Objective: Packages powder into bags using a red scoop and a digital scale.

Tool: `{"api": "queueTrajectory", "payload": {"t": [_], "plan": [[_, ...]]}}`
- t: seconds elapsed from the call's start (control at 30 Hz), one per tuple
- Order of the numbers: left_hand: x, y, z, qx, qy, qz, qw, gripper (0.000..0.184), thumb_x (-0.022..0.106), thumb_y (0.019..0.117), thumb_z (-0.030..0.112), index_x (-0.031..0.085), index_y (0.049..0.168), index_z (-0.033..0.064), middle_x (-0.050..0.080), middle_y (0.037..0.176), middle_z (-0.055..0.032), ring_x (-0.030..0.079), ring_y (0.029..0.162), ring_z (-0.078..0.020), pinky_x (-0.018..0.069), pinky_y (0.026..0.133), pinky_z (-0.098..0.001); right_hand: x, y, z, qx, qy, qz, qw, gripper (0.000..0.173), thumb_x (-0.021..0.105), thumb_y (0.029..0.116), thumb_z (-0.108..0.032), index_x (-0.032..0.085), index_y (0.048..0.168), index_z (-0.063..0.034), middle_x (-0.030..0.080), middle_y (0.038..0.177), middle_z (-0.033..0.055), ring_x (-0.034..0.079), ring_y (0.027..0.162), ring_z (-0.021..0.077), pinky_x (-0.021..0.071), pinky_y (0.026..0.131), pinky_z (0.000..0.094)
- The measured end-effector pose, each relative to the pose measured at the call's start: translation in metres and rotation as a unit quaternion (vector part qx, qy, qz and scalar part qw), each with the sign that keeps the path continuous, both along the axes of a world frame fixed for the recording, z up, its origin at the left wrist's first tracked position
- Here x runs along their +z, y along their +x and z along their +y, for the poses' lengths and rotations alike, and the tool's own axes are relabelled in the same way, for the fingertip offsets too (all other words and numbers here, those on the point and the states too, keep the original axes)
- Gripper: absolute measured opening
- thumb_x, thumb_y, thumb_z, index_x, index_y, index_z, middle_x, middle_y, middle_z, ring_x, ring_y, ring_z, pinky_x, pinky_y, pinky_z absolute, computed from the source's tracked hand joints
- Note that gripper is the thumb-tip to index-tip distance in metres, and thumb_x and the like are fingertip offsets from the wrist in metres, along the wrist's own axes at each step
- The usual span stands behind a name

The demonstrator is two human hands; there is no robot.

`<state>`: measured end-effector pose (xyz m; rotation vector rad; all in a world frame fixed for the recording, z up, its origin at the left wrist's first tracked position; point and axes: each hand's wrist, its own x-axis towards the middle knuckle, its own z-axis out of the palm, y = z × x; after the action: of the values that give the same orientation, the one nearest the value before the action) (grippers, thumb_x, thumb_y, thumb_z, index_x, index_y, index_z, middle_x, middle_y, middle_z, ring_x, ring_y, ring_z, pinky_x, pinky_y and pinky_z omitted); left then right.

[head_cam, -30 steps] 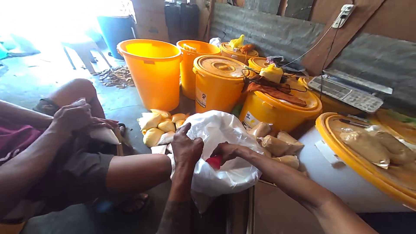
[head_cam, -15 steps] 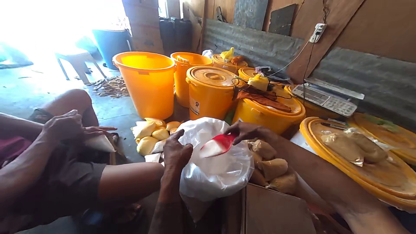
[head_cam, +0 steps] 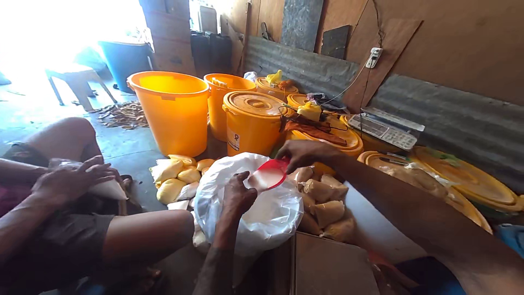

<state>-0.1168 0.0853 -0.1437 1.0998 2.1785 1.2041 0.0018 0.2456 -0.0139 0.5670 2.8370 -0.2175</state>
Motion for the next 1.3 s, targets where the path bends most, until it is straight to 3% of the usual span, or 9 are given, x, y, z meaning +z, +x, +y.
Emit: {"api": "queueTrajectory", "payload": {"t": [0.07,0.13,0.33,0.47,0.57,0.73,0.87,1.13,1.3], "plan": [[-0.003,0.004,0.004,0.004,0.015,-0.021,1.000,0.057,0.065,0.0848,0.003,0.059,0.142,0.0082,0.060,0.138,-0.0154,0.070,0.098,-0.0254,0.0591,0.085,-0.0452,-0.001,-0.016,-0.048,-0.023,0.113,-0.040,0.992,0.026,0.081,0.0852,-0.017,0.074,0.107,-0.0052,0.071,0.106,0.0173,0.064,0.107,0.0394,0.0387,0.098,0.0736],[-0.007,0.007,0.007,0.019,0.035,-0.033,0.999,0.051,0.067,0.0846,0.005,0.063,0.135,0.0074,0.063,0.130,-0.0152,0.070,0.092,-0.0249,0.0596,0.083,-0.0455,0.000,-0.024,-0.096,-0.032,0.171,-0.054,0.983,0.025,0.072,0.0922,-0.020,0.071,0.110,-0.0023,0.070,0.110,0.0184,0.063,0.110,0.0399,0.0324,0.104,0.0731],[-0.026,0.014,0.021,0.123,0.104,-0.064,0.985,0.037,0.074,0.0932,0.019,0.064,0.119,-0.0058,0.069,0.113,-0.0213,0.067,0.110,-0.0300,0.0514,0.098,-0.0481,-0.004,-0.035,-0.168,0.010,0.329,-0.067,0.942,0.018,0.062,0.0987,-0.018,0.069,0.094,-0.0019,0.067,0.091,0.0137,0.063,0.093,0.0310,0.0379,0.098,0.0617],[-0.017,0.012,0.019,0.102,0.112,-0.032,0.988,0.035,0.074,0.0857,0.018,0.071,0.118,0.0053,0.072,0.112,-0.0166,0.069,0.104,-0.0293,0.0533,0.092,-0.0540,0.021,0.009,-0.172,0.039,0.384,0.068,0.920,0.009,0.075,0.0880,-0.011,0.069,0.085,-0.0042,0.065,0.080,0.0122,0.063,0.084,0.0305,0.0422,0.094,0.0572],[0.001,0.016,0.014,0.096,0.189,-0.146,0.966,0.045,0.065,0.0860,-0.005,0.066,0.129,0.0067,0.069,0.111,-0.0144,0.065,0.070,-0.0187,0.0563,0.064,-0.0378,0.036,0.063,-0.151,0.007,0.358,0.201,0.912,0.019,0.081,0.0786,0.000,0.071,0.094,-0.0038,0.066,0.086,0.0167,0.064,0.093,0.0391,0.0448,0.093,0.0618],[-0.002,0.025,0.023,0.067,0.080,-0.081,0.991,0.042,0.060,0.0897,0.003,0.067,0.131,0.0100,0.066,0.129,-0.0147,0.069,0.098,-0.0289,0.0568,0.082,-0.0504,0.016,0.162,-0.094,-0.204,0.269,0.227,0.914,0.044,0.083,0.0817,-0.015,0.072,0.124,-0.0181,0.075,0.102,0.0112,0.067,0.102,0.0351,0.0378,0.099,0.0690],[-0.007,0.017,0.025,0.073,0.122,-0.113,0.983,0.038,0.055,0.0930,0.001,0.068,0.127,0.0091,0.068,0.120,-0.0104,0.063,0.081,-0.0184,0.0533,0.069,-0.0389,-0.047,0.256,-0.067,-0.363,0.123,0.206,0.900,0.056,0.076,0.0896,-0.022,0.062,0.144,-0.0259,0.070,0.128,0.0108,0.061,0.123,0.0357,0.0250,0.113,0.0702],[0.059,0.035,0.057,0.000,-0.061,0.021,0.998,0.025,0.059,0.0996,0.012,0.069,0.122,0.0113,0.064,0.092,-0.0061,0.051,0.062,-0.0113,0.0453,0.057,-0.0294,-0.204,0.370,-0.045,-0.444,-0.038,0.337,0.829,0.057,0.083,0.0824,-0.012,0.066,0.137,-0.0116,0.071,0.125,0.0158,0.066,0.119,0.0357,0.0403,0.108,0.0656],[0.130,0.058,0.046,-0.035,0.001,0.074,0.997,0.032,0.055,0.0967,0.000,0.070,0.123,0.0096,0.065,0.088,-0.0045,0.046,0.056,-0.0081,0.0402,0.051,-0.0251,-0.215,0.395,-0.053,-0.465,-0.079,0.354,0.807,0.057,0.083,0.0822,-0.009,0.067,0.137,-0.0131,0.071,0.128,0.0139,0.064,0.122,0.0355,0.0390,0.108,0.0662]]}}
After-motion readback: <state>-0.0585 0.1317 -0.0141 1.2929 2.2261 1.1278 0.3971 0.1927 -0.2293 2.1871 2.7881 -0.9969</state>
